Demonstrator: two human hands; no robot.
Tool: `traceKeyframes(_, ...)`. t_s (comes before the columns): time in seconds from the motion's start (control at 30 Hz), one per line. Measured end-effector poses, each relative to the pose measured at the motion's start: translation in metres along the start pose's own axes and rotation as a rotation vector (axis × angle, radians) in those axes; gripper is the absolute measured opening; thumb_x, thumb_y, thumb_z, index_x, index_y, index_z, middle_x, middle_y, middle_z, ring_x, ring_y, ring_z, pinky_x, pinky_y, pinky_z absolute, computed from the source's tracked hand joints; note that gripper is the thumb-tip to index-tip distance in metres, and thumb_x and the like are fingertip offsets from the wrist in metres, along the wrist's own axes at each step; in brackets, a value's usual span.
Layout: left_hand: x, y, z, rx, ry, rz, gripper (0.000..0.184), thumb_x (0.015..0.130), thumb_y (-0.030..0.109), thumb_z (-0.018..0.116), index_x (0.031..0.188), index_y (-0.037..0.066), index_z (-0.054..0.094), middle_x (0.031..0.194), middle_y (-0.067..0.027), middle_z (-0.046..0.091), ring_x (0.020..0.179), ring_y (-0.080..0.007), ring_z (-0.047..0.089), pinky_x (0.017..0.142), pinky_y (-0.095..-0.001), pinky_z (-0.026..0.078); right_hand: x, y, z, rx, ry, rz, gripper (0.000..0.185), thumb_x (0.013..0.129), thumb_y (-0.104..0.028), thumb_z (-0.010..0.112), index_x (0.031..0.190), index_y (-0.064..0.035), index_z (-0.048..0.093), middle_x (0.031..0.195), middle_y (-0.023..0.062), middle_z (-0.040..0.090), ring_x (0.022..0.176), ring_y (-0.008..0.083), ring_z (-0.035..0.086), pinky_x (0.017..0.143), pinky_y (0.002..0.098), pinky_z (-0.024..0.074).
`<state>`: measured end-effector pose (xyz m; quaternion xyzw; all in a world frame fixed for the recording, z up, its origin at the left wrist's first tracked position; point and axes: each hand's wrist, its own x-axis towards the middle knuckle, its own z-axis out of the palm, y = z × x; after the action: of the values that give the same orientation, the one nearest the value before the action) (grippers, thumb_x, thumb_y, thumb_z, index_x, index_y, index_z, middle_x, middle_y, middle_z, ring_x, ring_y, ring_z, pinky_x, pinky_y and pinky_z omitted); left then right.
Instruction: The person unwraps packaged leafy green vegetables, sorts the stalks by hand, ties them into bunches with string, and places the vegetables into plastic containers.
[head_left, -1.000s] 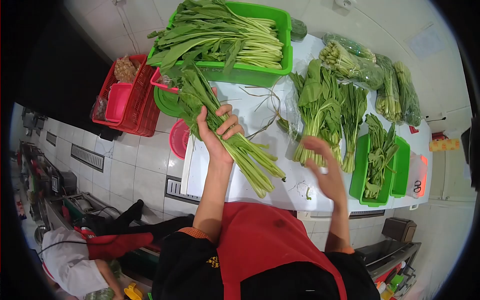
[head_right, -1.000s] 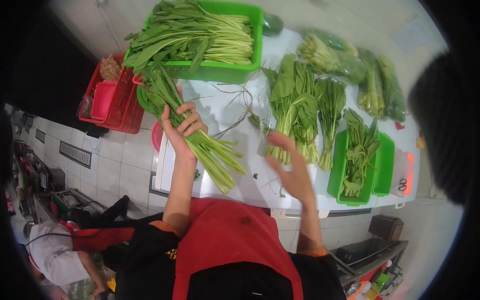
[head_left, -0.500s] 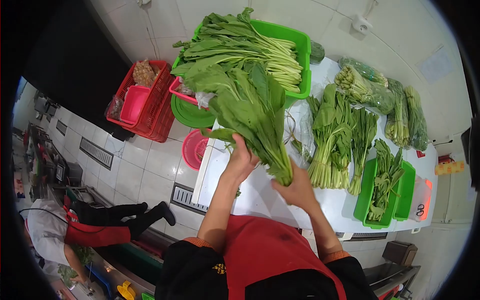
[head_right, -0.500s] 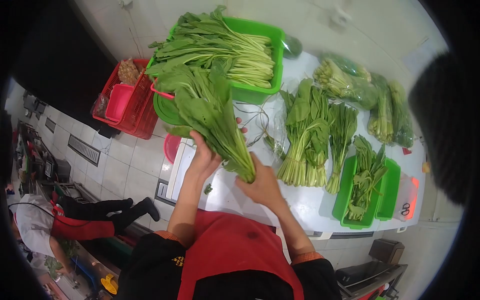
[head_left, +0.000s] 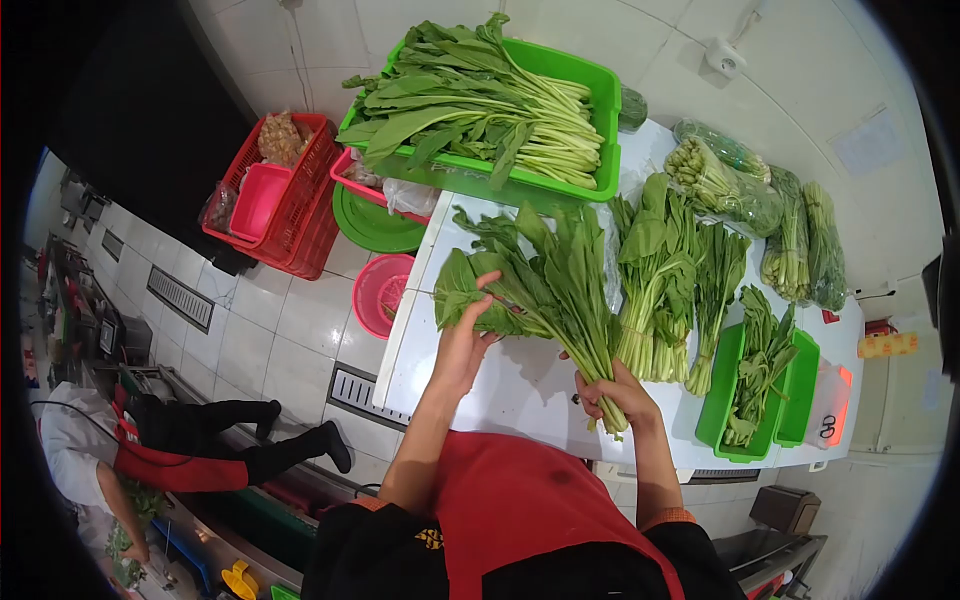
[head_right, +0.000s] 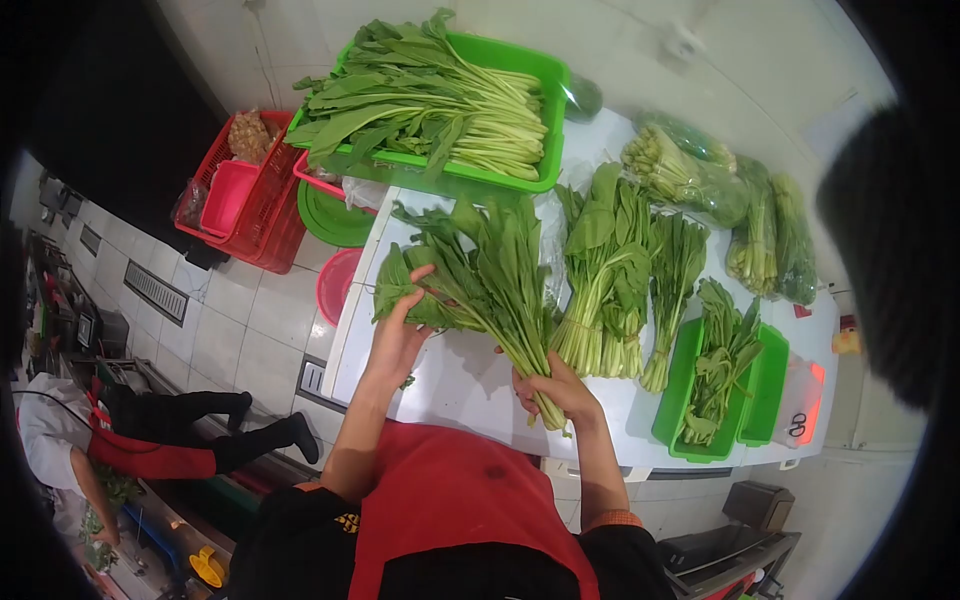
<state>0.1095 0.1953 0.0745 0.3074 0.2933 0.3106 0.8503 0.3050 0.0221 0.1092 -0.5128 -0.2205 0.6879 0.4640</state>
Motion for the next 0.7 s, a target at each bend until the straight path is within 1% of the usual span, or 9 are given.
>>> traceKeyframes(0.2,-0.007,0.006,-0.013,-0.083,0.056,-0.025,0.044,0.102,0.027,0.052,0.142,0.009,0.048,0.134,-0.0103,0.057,0.113,-0.02,0.063,0.088,-0.0409,0.057,-0.011,0.012,-0.009,0.098,-0.074,-0.054,0.064,0.072,-0.003,0.057,0.135,0.0023,0.046,0.069,0.0055,0.049,0.047,0.0136,0.046,0.044,0.0279,0.0392)
traceKeyframes(0.33,-0.012,0.019,-0.011,-0.192,0.048,-0.082,0.05,0.102,0.031,0.052,0.143,0.005,0.043,0.133,-0.0138,0.058,0.112,-0.0227,0.064,0.087,-0.0406,0.058,-0.013,0.016,-0.013,0.069,-0.091,-0.091,0.062,0.07,-0.001,0.058,0.131,0.0024,0.048,0.07,0.006,0.05,0.048,0.0137,0.047,0.045,0.0281,0.0402)
traceKeyframes(0.43,-0.011,0.022,-0.023,-0.097,0.051,-0.133,0.054,0.101,0.033,0.053,0.141,-0.001,0.041,0.131,-0.018,0.058,0.111,-0.0261,0.065,0.088,-0.0421,0.058,-0.01,0.025,-0.022,-0.133,-0.022,-0.054,0.055,0.073,0.0,0.059,0.127,0.0017,0.048,0.074,0.0073,0.054,0.05,0.0142,0.05,0.047,0.0286,0.0429)
traceKeyframes(0.5,-0.006,0.014,-0.04,0.176,0.115,-0.192,0.059,0.101,0.036,0.053,0.142,-0.004,0.038,0.131,-0.0202,0.057,0.103,-0.0267,0.068,0.077,-0.0402,0.062,-0.005,0.037,-0.027,-0.152,0.041,0.001,0.061,0.074,-0.001,0.06,0.133,0.0022,0.044,0.073,0.007,0.053,0.05,0.0142,0.05,0.046,0.0288,0.0425)
traceKeyframes(0.53,-0.011,0.022,-0.03,0.2,0.2,-0.2,0.058,0.1,0.031,0.056,0.141,-0.005,0.035,0.13,-0.02,0.056,0.096,-0.0278,0.07,0.071,-0.0385,0.063,-0.004,0.037,-0.023,-0.171,0.104,0.056,0.067,0.076,-0.003,0.061,0.139,0.0027,0.04,0.073,0.0067,0.053,0.049,0.0142,0.05,0.045,0.0289,0.042)
traceKeyframes(0.57,-0.011,0.02,-0.033,0.198,0.204,-0.205,0.058,0.1,0.031,0.056,0.141,-0.005,0.035,0.13,-0.02,0.056,0.096,-0.0278,0.07,0.071,-0.0385,0.063,-0.006,0.036,-0.018,-0.169,0.103,0.062,0.067,0.076,-0.003,0.061,0.139,0.0027,0.04,0.073,0.0067,0.053,0.049,0.0142,0.05,0.045,0.0289,0.042)
traceKeyframes(0.63,-0.014,0.014,-0.044,0.493,0.22,0.007,0.059,0.098,0.026,0.061,0.137,-0.009,0.034,0.127,-0.0186,0.056,0.093,-0.0284,0.07,0.07,-0.0379,0.063,-0.01,0.03,-0.004,-0.484,0.262,0.092,0.064,0.083,-0.008,0.063,0.141,-0.0015,0.038,0.08,0.0076,0.056,0.054,0.0156,0.055,0.047,0.0303,0.0461)
traceKeyframes(0.67,-0.015,0.016,-0.04,0.527,0.329,0.037,0.057,0.095,0.02,0.066,0.134,-0.005,0.034,0.121,-0.0186,0.056,0.096,-0.0311,0.067,0.077,-0.0411,0.059,-0.011,0.036,-0.005,-0.482,0.26,0.101,0.064,0.083,-0.008,0.063,0.141,-0.0015,0.038,0.08,0.0076,0.056,0.054,0.0156,0.055,0.047,0.0303,0.0461)
traceKeyframes(0.7,-0.016,0.011,-0.041,0.526,0.331,0.031,0.057,0.095,0.02,0.066,0.134,-0.005,0.034,0.121,-0.0186,0.056,0.096,-0.0311,0.067,0.077,-0.0411,0.059,-0.01,0.043,-0.007,-0.465,0.273,0.083,0.062,0.085,-0.01,0.062,0.141,-0.0029,0.038,0.082,0.0079,0.056,0.056,0.0166,0.057,0.048,0.0315,0.0477)
